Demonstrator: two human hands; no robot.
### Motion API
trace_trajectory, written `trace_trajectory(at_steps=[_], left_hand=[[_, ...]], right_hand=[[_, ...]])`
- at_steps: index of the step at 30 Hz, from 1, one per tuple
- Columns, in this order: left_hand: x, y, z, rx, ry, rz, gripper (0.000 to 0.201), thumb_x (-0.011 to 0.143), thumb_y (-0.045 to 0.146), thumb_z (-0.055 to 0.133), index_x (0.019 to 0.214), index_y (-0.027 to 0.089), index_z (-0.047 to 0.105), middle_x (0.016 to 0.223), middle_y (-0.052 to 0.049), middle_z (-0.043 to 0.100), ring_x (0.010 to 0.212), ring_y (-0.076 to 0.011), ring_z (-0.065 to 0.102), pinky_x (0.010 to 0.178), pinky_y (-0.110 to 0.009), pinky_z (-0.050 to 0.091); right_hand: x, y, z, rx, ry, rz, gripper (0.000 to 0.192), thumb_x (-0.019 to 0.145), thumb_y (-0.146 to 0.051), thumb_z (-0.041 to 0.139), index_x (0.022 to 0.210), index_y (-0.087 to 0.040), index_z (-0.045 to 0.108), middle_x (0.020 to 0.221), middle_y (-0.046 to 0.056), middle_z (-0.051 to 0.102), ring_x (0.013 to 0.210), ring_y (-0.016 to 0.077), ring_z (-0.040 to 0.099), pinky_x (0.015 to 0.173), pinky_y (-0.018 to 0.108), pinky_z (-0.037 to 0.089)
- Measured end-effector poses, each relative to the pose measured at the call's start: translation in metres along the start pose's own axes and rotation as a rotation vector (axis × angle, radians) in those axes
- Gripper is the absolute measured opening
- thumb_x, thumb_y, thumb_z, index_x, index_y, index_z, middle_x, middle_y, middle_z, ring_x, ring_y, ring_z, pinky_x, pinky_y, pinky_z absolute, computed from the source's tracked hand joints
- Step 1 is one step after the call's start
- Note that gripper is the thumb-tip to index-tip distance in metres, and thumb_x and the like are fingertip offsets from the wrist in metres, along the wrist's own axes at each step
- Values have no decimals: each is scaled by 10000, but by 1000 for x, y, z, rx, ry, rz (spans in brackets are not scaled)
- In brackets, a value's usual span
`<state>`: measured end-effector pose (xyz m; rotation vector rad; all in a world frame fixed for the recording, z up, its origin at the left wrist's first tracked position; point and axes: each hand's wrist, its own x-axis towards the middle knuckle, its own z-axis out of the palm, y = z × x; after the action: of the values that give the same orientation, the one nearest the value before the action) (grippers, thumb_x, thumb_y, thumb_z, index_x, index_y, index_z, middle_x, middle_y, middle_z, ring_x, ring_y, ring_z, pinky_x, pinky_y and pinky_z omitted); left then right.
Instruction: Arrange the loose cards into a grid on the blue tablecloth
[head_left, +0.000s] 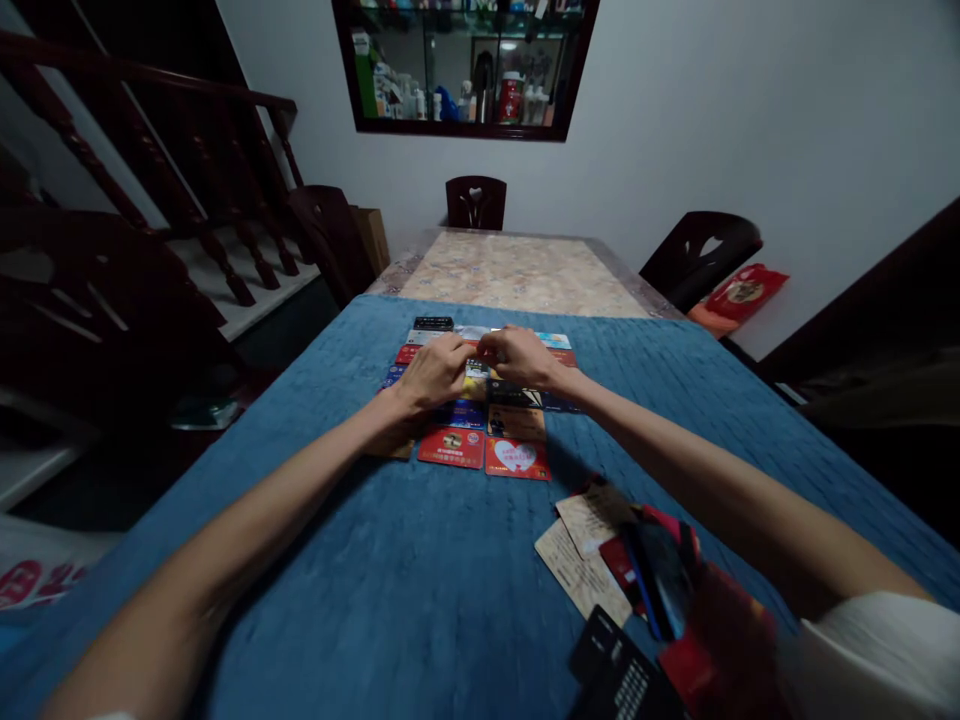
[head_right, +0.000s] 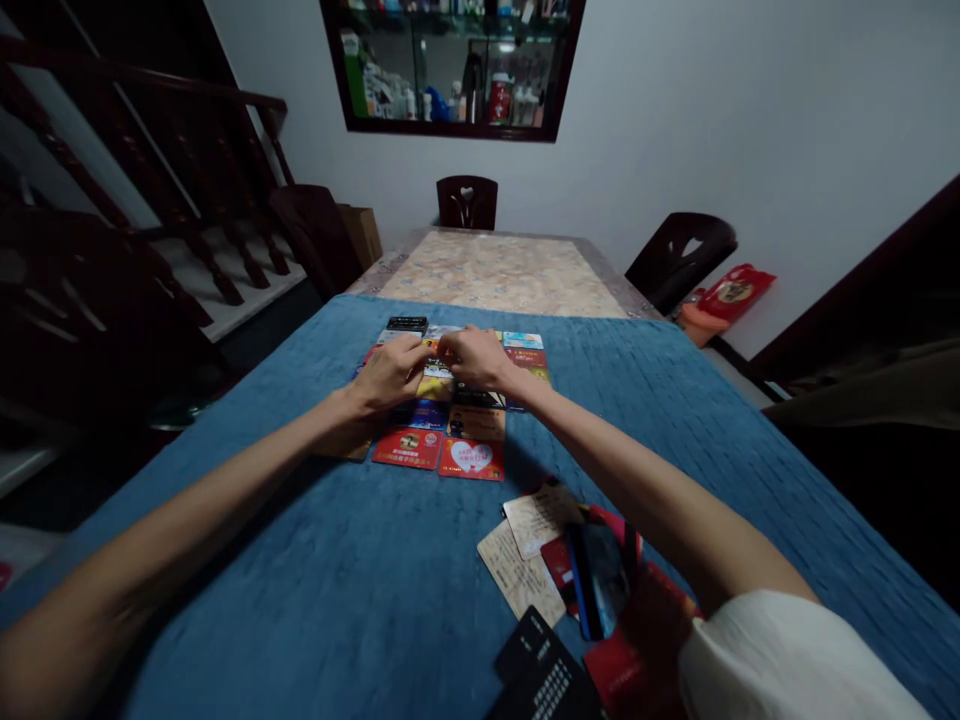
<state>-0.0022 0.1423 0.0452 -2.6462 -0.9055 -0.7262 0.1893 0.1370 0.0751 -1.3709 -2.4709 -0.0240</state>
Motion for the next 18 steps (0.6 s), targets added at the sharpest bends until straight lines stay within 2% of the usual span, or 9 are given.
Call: trace_trajectory(at_steps=[10,18], left_hand=[[-9,68,-9,-24,-30,18,201,848,88,462,952,132,628,899,-99,613,867,-228,550,768,-341,472],[-19,125,-13,-149,-85,63,234,844,90,465,1018,123,617,975,-118,627,909,-235,555,816,-369,486]], right_hand=[[-67,2,-7,112,86,-77,165,812,-99,574,890,-173,698,826,56,714,761,174,573,708,279,356],[-138,5,-13,92,114,-28,164,895,-172,541,909,-195,702,896,71,722,871,212,579,732,304,349]])
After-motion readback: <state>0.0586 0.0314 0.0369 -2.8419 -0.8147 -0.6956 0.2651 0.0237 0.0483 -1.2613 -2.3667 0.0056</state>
